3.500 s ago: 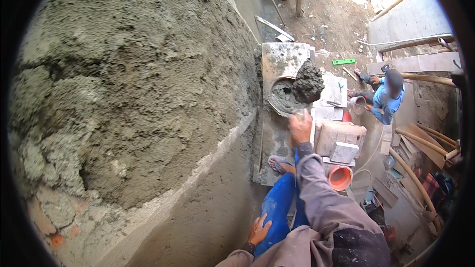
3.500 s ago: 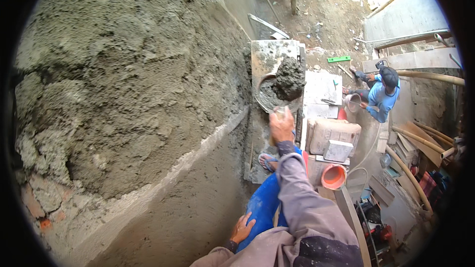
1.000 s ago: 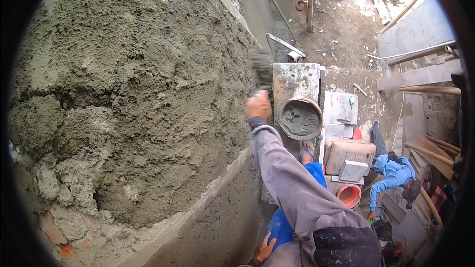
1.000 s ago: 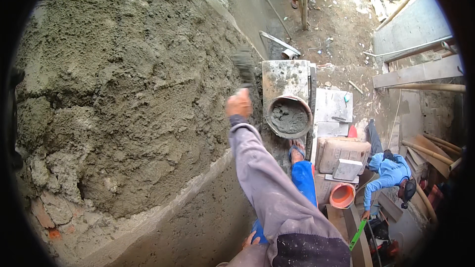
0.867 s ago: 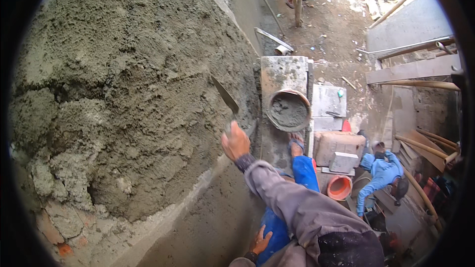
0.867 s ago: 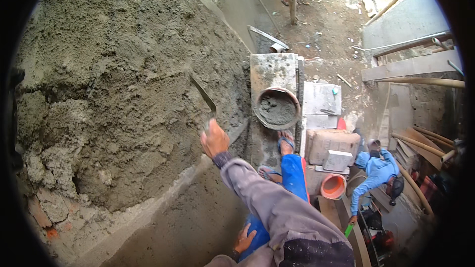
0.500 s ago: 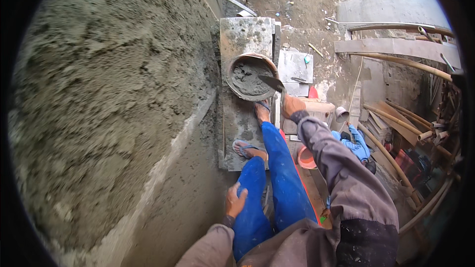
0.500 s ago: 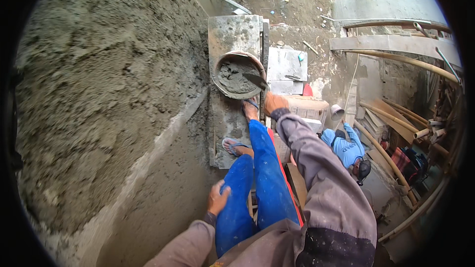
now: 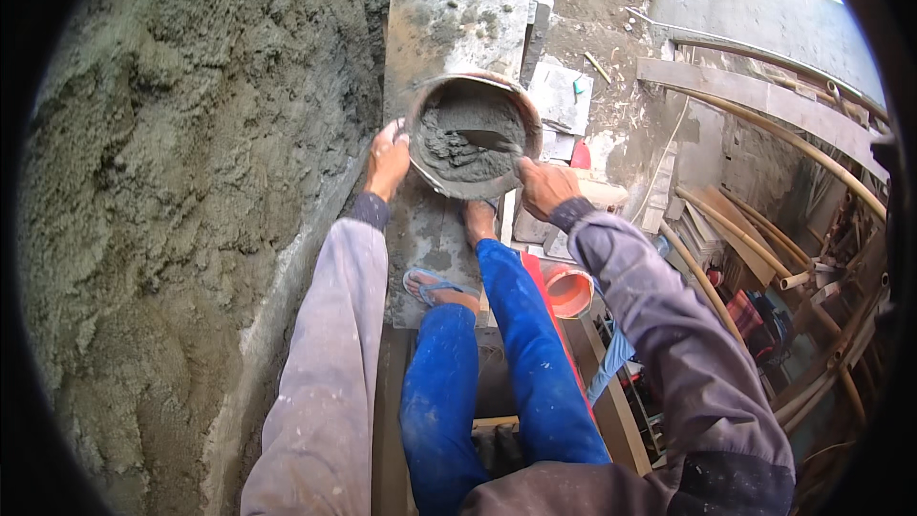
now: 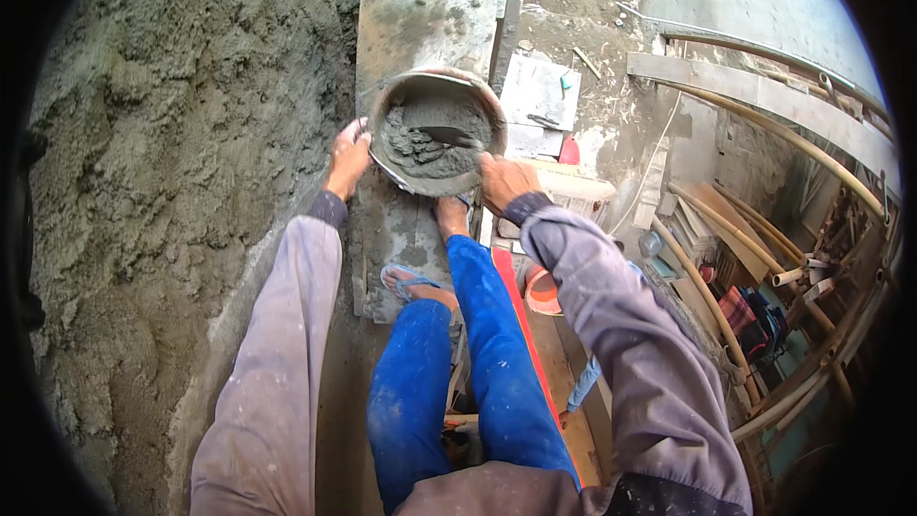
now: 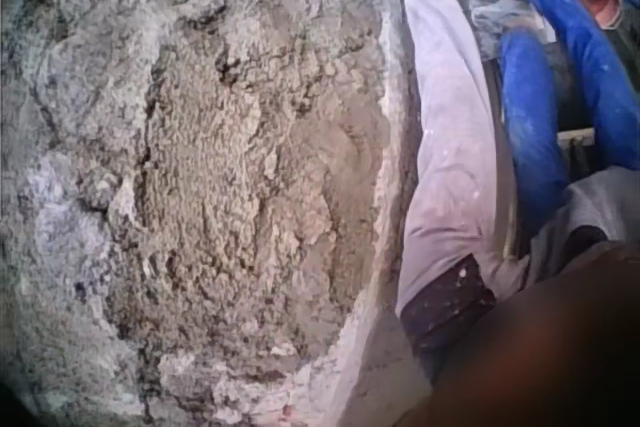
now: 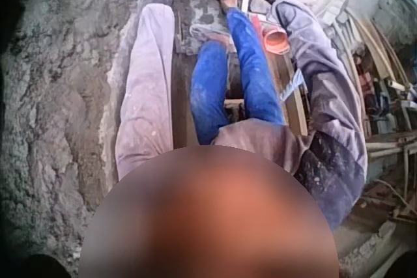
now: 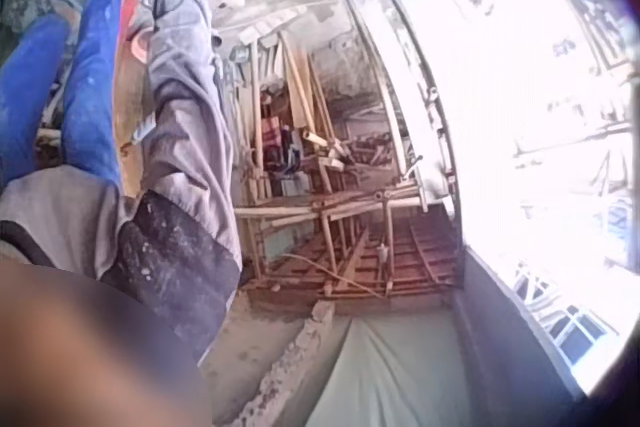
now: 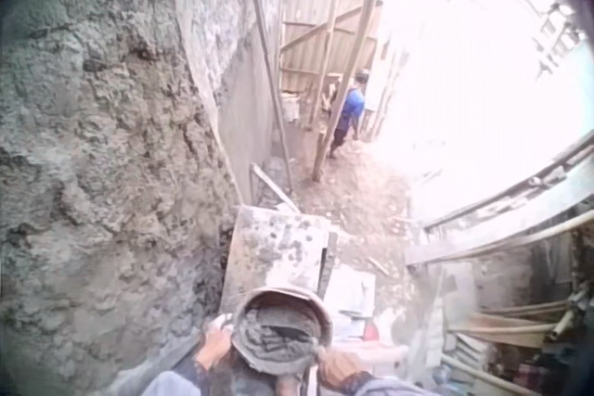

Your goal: The person scoops wet cement from a bucket using a trowel and applies it to a vertical wall, smoothing the surface. The person repeatedly refills the trowel and continues plastering the wall section.

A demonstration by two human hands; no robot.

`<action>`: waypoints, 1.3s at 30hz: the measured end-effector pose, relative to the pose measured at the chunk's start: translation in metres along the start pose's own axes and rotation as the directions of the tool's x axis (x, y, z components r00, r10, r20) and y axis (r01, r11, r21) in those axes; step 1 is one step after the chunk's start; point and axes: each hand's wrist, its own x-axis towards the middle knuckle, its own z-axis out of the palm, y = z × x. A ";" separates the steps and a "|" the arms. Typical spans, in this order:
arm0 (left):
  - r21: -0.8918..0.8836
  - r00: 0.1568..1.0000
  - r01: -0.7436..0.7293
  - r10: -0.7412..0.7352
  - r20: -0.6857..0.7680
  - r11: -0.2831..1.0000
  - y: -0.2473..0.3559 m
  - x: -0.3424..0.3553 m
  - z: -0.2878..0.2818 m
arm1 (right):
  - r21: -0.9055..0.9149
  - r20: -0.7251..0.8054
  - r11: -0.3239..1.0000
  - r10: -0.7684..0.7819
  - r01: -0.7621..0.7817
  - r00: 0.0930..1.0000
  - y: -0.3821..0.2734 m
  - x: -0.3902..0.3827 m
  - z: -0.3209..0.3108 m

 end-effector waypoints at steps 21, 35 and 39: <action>0.036 0.993 0.075 -0.078 0.092 0.997 -0.006 0.002 -0.009 | 0.687 -0.182 0.725 0.098 0.055 0.978 -0.036 -0.010 0.058; 0.153 0.936 0.347 -0.353 0.015 0.925 -0.047 -0.437 -0.091 | 0.958 -0.231 0.277 0.608 0.070 0.759 -0.111 -0.040 -0.124; 0.241 0.865 0.496 -0.498 -0.055 0.834 -0.031 -0.512 -0.109 | 0.900 -0.418 0.428 0.797 0.080 0.437 -0.214 0.084 -0.147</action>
